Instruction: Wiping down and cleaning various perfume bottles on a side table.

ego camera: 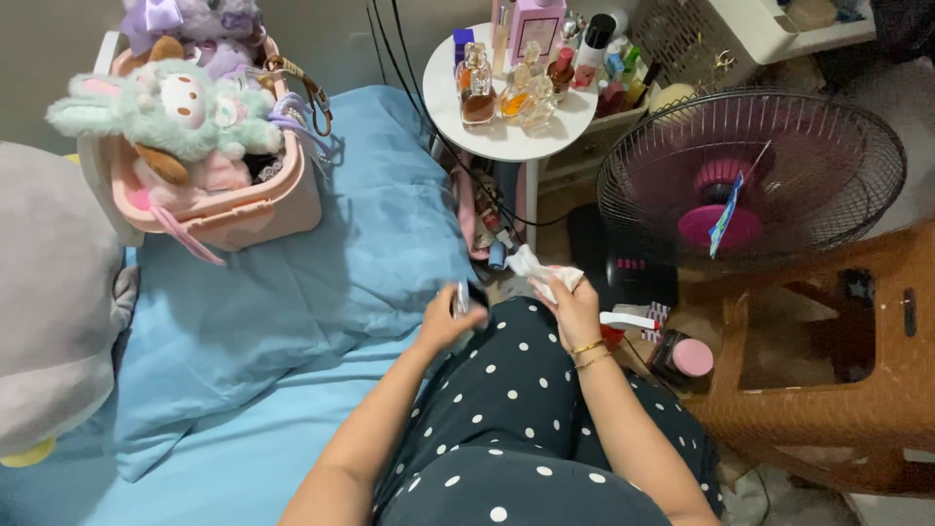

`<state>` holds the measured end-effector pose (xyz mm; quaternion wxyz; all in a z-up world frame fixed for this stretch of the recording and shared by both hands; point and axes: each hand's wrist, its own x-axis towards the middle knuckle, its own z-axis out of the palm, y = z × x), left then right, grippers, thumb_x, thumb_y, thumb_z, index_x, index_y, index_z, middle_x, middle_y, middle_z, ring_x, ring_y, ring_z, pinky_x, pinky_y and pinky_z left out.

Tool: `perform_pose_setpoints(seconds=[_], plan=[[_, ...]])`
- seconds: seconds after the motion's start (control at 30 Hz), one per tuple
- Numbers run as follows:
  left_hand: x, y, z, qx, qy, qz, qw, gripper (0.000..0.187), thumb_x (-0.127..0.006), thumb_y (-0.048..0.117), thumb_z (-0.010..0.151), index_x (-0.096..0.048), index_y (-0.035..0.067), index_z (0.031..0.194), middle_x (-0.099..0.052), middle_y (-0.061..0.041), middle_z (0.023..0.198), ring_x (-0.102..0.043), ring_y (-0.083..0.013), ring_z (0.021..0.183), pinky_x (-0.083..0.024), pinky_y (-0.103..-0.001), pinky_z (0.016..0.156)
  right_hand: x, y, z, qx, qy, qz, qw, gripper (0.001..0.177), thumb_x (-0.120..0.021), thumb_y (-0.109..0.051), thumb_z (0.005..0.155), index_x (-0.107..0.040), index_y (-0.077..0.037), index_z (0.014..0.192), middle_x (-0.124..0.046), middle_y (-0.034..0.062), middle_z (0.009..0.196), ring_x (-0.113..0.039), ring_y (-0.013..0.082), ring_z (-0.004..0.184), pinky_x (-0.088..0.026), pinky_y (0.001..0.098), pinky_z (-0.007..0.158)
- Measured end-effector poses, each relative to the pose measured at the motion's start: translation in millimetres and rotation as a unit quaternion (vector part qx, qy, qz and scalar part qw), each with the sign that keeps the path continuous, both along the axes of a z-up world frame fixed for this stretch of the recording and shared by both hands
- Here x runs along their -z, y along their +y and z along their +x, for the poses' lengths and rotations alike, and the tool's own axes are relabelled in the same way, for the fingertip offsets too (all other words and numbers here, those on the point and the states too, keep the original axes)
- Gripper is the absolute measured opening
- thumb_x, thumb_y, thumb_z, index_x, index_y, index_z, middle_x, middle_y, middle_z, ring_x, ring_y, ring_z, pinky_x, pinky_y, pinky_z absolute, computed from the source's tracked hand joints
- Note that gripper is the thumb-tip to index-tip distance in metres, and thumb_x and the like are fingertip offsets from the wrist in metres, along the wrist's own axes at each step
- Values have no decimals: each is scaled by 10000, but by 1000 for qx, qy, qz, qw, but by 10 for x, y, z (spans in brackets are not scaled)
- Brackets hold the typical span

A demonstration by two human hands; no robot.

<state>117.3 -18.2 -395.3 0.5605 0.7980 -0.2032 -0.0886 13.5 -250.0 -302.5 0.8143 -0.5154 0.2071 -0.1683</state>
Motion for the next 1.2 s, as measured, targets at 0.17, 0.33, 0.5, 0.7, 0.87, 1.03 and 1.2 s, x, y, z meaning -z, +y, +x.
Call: perform_pose_setpoints(seconds=[0.17, 0.33, 0.5, 0.7, 0.87, 1.03, 1.2], plan=[[207, 225, -213, -10, -157, 44, 987, 807, -883, 560, 642, -594, 22, 1168, -681, -199, 1025, -666, -384, 949, -530, -473, 840, 197, -105, -117, -4, 25, 3, 1000, 218, -569, -58, 999, -592, 21, 1201, -691, 131, 1166, -725, 277, 1053, -606, 363, 901], [194, 197, -184, -41, -172, 81, 981, 784, -881, 548, 641, -592, 20, 1143, -680, -209, 998, -661, -411, 945, -522, -493, 841, 248, 7, -157, -2, 46, 2, 999, 228, -579, -69, 1000, -612, 24, 1205, -708, 128, 1142, -730, 264, 1022, -610, 360, 875], [121, 52, 15, -83, -71, 28, 994, 767, -874, 563, 647, -573, 31, 1111, -705, -176, 841, -718, -314, 766, -570, -429, 714, 285, -61, -222, 0, 17, -34, 999, 236, -600, -62, 1010, -625, 41, 1221, -705, 129, 1143, -720, 203, 984, -600, 330, 865], [-281, -404, 25, 73, 12, -251, 965, 771, -794, 581, 784, -595, 31, 1287, -724, -119, 1027, -695, -166, 921, -569, -352, 818, -274, 144, -375, 52, -58, -202, 976, 320, -499, -53, 1058, -613, -4, 1352, -690, 124, 1294, -683, 170, 1082, -565, 296, 919], [-306, -828, -230, 105, 257, -455, 846, 741, -565, 662, 939, -600, 6, 1280, -713, -113, 1185, -686, -199, 1060, -556, -357, 940, -1043, 810, -505, -10, -131, -541, 831, 499, -501, -101, 1026, -442, -66, 1520, -524, 162, 1520, -509, 310, 1367, -398, 450, 1114], [-782, -822, -514, 114, 332, -431, 831, 733, -384, 681, 951, -586, 88, 1333, -679, -65, 1300, -659, -203, 1177, -527, -364, 1026, -1070, 612, -506, -26, -65, -740, 669, 565, -526, -183, 992, -425, -126, 1545, -421, 135, 1598, -227, 405, 1531, -85, 642, 1205], [-684, -937, -571, 138, 393, -462, 783, 783, -283, 702, 1075, -587, 40, 1362, -677, -109, 1211, -631, -236, 1041, -506, -369, 893, -1052, 448, -548, -74, -59, -590, 802, 481, -499, -220, 1055, -506, -153, 1531, -416, 42, 1652, -196, 365, 1608, -111, 653, 1258]])
